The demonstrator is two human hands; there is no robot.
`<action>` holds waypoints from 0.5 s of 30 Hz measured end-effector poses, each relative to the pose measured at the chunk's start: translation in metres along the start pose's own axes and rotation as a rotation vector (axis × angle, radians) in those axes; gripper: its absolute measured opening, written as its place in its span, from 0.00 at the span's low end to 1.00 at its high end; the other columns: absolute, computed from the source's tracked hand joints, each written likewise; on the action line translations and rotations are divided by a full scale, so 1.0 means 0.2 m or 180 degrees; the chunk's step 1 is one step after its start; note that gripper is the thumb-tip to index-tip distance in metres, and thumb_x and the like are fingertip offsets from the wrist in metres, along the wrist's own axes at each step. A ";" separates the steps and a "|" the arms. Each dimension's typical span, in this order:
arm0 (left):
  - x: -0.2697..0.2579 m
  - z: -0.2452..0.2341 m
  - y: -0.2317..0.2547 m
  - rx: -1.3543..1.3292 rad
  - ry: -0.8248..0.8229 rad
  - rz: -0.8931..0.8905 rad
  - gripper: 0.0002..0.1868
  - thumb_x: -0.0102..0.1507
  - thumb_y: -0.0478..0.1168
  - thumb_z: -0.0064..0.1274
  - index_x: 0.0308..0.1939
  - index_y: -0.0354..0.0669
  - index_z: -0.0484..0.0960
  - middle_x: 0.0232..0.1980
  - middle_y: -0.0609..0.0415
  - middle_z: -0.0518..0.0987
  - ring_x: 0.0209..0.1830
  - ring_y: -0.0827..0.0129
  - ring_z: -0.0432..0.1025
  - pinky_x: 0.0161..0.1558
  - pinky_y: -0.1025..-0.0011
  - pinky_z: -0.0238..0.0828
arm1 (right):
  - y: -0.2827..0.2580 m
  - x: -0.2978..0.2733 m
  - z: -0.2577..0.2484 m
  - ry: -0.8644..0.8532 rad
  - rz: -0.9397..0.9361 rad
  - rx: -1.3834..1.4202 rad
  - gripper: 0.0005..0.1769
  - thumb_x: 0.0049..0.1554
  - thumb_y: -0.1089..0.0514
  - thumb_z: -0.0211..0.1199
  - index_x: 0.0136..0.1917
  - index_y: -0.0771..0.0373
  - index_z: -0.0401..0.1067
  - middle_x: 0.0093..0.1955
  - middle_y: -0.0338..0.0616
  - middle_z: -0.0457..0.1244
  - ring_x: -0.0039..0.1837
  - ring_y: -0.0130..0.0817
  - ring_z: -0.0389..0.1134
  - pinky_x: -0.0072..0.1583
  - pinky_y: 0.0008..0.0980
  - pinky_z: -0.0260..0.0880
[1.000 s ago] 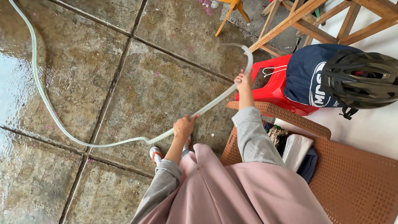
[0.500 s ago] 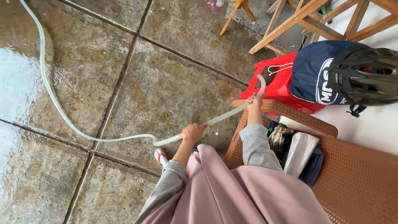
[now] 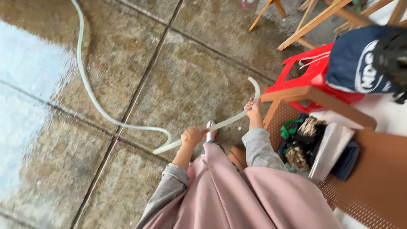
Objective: Washing the entryway floor using a water hose.
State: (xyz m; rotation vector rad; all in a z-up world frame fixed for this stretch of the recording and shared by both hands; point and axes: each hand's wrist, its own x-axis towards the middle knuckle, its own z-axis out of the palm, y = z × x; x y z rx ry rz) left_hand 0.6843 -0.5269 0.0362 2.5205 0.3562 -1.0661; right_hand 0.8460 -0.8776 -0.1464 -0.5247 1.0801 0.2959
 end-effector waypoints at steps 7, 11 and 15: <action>-0.37 0.20 -0.48 0.0046 -0.0225 -0.0260 0.50 0.61 0.83 0.33 0.50 0.41 0.88 0.53 0.44 0.84 0.57 0.49 0.78 0.52 0.57 0.77 | 0.59 -0.07 -0.29 -0.0035 0.0034 -0.0129 0.38 0.64 0.22 0.41 0.39 0.57 0.68 0.24 0.27 0.48 0.26 0.22 0.45 0.31 0.23 0.47; -0.46 0.18 -0.67 -0.0134 -0.0734 -0.0670 0.48 0.56 0.83 0.40 0.55 0.48 0.85 0.59 0.45 0.80 0.62 0.50 0.74 0.55 0.53 0.75 | 0.87 -0.09 -0.38 0.0019 0.0206 -0.0242 0.40 0.64 0.22 0.39 0.42 0.58 0.72 0.24 0.26 0.48 0.25 0.21 0.45 0.31 0.23 0.47; -0.53 0.18 -0.86 -0.0162 -0.1031 -0.0801 0.50 0.55 0.85 0.45 0.57 0.46 0.83 0.59 0.47 0.80 0.62 0.50 0.73 0.58 0.48 0.71 | 1.12 -0.18 -0.45 -0.0216 0.0519 -0.0428 0.42 0.65 0.23 0.38 0.44 0.61 0.72 0.25 0.27 0.49 0.25 0.21 0.45 0.32 0.24 0.50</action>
